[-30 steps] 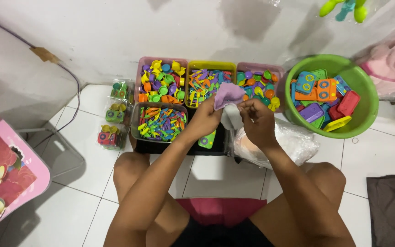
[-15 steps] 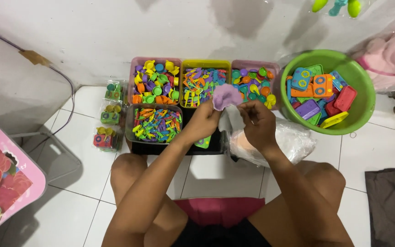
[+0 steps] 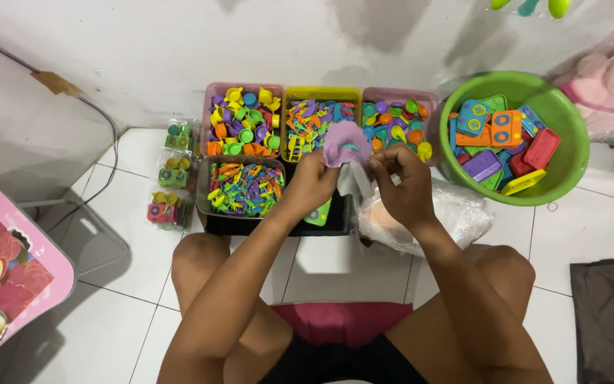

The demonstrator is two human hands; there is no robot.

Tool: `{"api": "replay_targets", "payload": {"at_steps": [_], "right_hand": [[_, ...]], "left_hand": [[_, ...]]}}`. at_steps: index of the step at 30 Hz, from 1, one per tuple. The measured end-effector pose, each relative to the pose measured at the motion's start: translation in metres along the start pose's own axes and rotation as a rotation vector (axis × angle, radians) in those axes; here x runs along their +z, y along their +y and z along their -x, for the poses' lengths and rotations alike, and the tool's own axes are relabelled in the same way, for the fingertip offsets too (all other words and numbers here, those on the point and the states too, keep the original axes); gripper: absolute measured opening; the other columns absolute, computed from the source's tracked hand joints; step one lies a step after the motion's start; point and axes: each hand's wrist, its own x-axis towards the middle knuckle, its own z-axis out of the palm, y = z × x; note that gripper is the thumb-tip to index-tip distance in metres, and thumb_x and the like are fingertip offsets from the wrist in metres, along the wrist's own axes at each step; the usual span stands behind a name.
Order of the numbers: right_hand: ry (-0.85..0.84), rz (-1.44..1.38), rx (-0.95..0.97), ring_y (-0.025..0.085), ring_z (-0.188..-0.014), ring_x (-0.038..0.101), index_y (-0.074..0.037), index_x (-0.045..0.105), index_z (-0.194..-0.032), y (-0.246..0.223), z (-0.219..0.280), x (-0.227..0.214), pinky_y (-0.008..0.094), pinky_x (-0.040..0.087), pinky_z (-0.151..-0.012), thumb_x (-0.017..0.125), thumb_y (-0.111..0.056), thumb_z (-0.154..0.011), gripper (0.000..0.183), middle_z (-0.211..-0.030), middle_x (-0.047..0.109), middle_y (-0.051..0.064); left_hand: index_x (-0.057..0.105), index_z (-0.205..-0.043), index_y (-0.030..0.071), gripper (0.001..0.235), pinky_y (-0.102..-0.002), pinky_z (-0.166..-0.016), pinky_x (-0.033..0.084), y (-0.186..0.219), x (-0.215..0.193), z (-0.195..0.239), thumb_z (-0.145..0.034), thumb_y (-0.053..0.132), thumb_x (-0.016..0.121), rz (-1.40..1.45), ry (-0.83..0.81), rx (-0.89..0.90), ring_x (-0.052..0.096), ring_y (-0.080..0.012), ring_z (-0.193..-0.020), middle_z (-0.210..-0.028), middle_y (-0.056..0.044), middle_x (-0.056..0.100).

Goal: The person sits on the floor and wipes various colorful plastic toys with a cloth. They pick up items like a green block and a yellow toy from containers and wipe them down before placing them back.

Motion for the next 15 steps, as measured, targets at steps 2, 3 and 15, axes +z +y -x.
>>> {"api": "replay_targets", "payload": {"at_steps": [2,3,15], "right_hand": [[-0.004,-0.006,0.014,0.021,-0.065,0.066,0.002,0.070,-0.097,-0.002,-0.002,0.002,0.035,0.058,-0.064,0.071,0.002,-0.099,0.002,-0.074,0.064,0.012],[-0.008,-0.011,0.029,0.018,-0.063,0.064,0.003,0.070,-0.098,-0.002,-0.002,0.002,0.035,0.057,-0.063,0.070,0.004,-0.098,0.001,-0.073,0.063,0.011],[-0.090,0.370,-0.382,0.025,-0.062,0.059,-0.006,0.072,-0.101,-0.010,-0.009,-0.001,0.037,0.051,-0.058,0.069,0.003,-0.095,0.011,-0.081,0.058,0.006]], "left_hand": [[0.072,-0.086,0.003,0.020,-0.034,-0.069,0.053,-0.006,0.002,0.000,-0.096,0.000,0.055,0.000,0.008,0.025,0.057,-0.0102,-0.079,-0.073,-0.010,0.071],[0.072,-0.087,0.004,0.020,-0.036,-0.071,0.053,-0.009,0.003,0.001,-0.096,-0.001,0.055,0.001,0.014,0.049,0.057,-0.0112,-0.080,-0.076,-0.010,0.071],[0.070,-0.107,-0.001,0.023,-0.040,-0.072,0.059,-0.015,-0.006,0.003,-0.086,-0.003,0.059,-0.694,-0.184,0.482,0.069,-0.0376,-0.084,-0.097,-0.018,0.066]]}}
